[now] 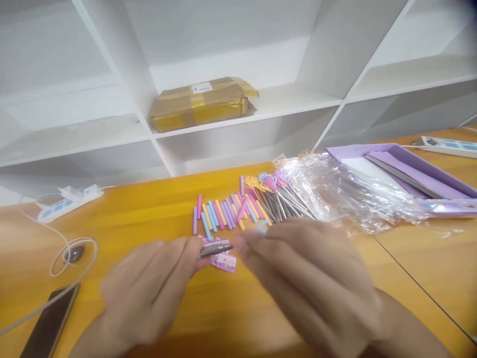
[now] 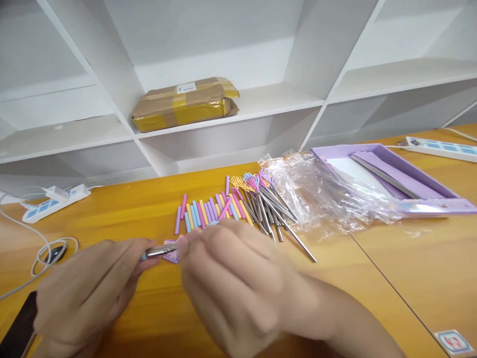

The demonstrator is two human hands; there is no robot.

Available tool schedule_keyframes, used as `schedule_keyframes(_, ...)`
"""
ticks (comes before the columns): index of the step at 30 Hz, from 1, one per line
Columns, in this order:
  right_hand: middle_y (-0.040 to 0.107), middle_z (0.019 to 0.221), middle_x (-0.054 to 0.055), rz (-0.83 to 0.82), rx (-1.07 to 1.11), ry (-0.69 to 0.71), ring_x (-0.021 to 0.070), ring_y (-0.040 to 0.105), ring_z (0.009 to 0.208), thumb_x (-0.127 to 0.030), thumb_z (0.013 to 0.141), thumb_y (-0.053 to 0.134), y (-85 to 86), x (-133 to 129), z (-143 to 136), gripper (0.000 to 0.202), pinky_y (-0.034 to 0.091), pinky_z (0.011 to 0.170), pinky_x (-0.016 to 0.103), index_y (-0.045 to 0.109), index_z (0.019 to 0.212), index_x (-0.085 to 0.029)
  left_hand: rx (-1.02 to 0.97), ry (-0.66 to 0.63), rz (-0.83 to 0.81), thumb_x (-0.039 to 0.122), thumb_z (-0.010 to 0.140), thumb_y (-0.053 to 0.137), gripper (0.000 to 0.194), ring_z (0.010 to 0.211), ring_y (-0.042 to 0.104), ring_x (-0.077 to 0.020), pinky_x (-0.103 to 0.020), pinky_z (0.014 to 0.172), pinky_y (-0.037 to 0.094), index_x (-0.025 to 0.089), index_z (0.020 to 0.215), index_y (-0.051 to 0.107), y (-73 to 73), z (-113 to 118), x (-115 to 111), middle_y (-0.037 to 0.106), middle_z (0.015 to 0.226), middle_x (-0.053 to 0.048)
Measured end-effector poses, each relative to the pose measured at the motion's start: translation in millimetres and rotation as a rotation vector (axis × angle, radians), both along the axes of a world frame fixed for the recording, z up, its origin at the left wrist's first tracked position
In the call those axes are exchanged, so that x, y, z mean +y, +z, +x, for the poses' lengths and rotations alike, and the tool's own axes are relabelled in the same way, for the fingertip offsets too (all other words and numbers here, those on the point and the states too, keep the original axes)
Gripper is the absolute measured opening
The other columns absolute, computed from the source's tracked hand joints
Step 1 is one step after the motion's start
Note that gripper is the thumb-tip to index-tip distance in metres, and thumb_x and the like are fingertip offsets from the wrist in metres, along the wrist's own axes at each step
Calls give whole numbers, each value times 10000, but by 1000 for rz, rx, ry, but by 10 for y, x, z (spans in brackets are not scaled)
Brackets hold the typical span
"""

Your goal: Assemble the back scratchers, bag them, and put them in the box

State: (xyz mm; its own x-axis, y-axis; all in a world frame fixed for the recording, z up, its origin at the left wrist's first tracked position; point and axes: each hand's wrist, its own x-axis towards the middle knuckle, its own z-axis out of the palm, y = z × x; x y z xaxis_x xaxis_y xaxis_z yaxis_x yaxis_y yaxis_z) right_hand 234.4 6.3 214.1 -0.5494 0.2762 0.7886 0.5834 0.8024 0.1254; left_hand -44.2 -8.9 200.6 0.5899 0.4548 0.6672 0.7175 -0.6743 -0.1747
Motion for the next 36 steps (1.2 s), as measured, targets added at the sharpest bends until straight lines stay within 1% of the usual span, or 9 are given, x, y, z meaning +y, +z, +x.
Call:
schedule_keyframes(6, 710, 918, 97, -24, 56, 89, 203, 601, 886, -84, 983, 533, -72, 88, -160, 242, 489, 729, 368, 704, 816, -119, 118, 32, 77, 163, 1025, 651, 278, 754, 654, -207, -350, 690, 447, 131, 1300, 675, -36, 17, 82, 776, 913, -75)
schedule_keyframes(11, 713, 989, 45, -122, 45, 11, 171, 596, 911, -211, 1008, 662, -32, 471, 193, 58, 467, 817, 340, 706, 1023, -179, 214, 214, 76, 252, 1075, 594, 162, 664, 613, -196, -352, 595, 329, 164, 1187, 671, 22, 45, 231, 741, 820, -42)
schedule_keyframes(15, 702, 1074, 110, -357, 141, -573, 241, 588, 1063, -503, 1010, 674, -83, 1052, 1003, 339, 422, 920, 364, 710, 1125, -186, 252, 346, 123, 288, 1061, 628, 184, 641, 607, -183, -332, 564, 294, 169, 1197, 662, -13, -18, 410, 740, 820, -25)
schedule_keyframes(18, 626, 1365, 189, -892, 10, -1134, 255, 561, 1223, -561, 1076, 517, -224, 1387, 1596, 505, 386, 956, 356, 647, 1349, -158, 209, 393, 73, 289, 1075, 596, 172, 671, 642, -175, -320, 570, 310, 190, 1197, 667, -74, -81, 564, 769, 882, -25)
schedule_keyframes(20, 578, 1389, 309, -1088, -26, -1287, 306, 580, 1210, -528, 1044, 587, -349, 1515, 1864, 622, 384, 885, 374, 597, 1413, -27, 178, 398, 26, 290, 1090, 560, 173, 697, 662, -174, -317, 580, 324, 204, 1182, 678, -129, -86, 651, 785, 923, -29)
schedule_keyframes(22, 618, 1302, 327, -1215, -52, -1326, 315, 620, 1117, -504, 980, 692, -469, 1590, 2031, 686, 391, 810, 373, 591, 1410, 22, 188, 406, -12, 306, 1103, 524, 205, 698, 668, -180, -323, 576, 321, 208, 1145, 699, -190, -47, 704, 788, 923, -33)
schedule_keyframes(25, 664, 1271, 261, -1319, -85, -1351, 296, 644, 1069, -446, 937, 751, -593, 1670, 2167, 674, 413, 780, 362, 587, 1456, -49, 239, 402, -52, 338, 1113, 500, 266, 643, 648, -177, -338, 545, 284, 209, 1114, 732, -267, 57, 709, 780, 880, -28)
schedule_keyframes(30, 650, 1369, 198, -1327, -105, -1372, 287, 638, 1170, -324, 941, 716, -676, 1785, 2283, 503, 451, 876, 357, 660, 1415, -165, 267, 386, -94, 350, 1119, 484, 309, 589, 610, -161, -328, 527, 272, 204, 1104, 756, -310, 159, 664, 726, 768, -15)
schedule_keyframes(36, 709, 1203, 202, -1294, -37, -1341, 293, 664, 989, -321, 822, 811, -760, 1784, 2344, 421, 457, 829, 368, 756, 1190, -124, 296, 445, -209, 375, 1129, 433, 378, 611, 630, -170, -336, 532, 264, 205, 1066, 764, -330, 163, 686, 727, 792, -36)
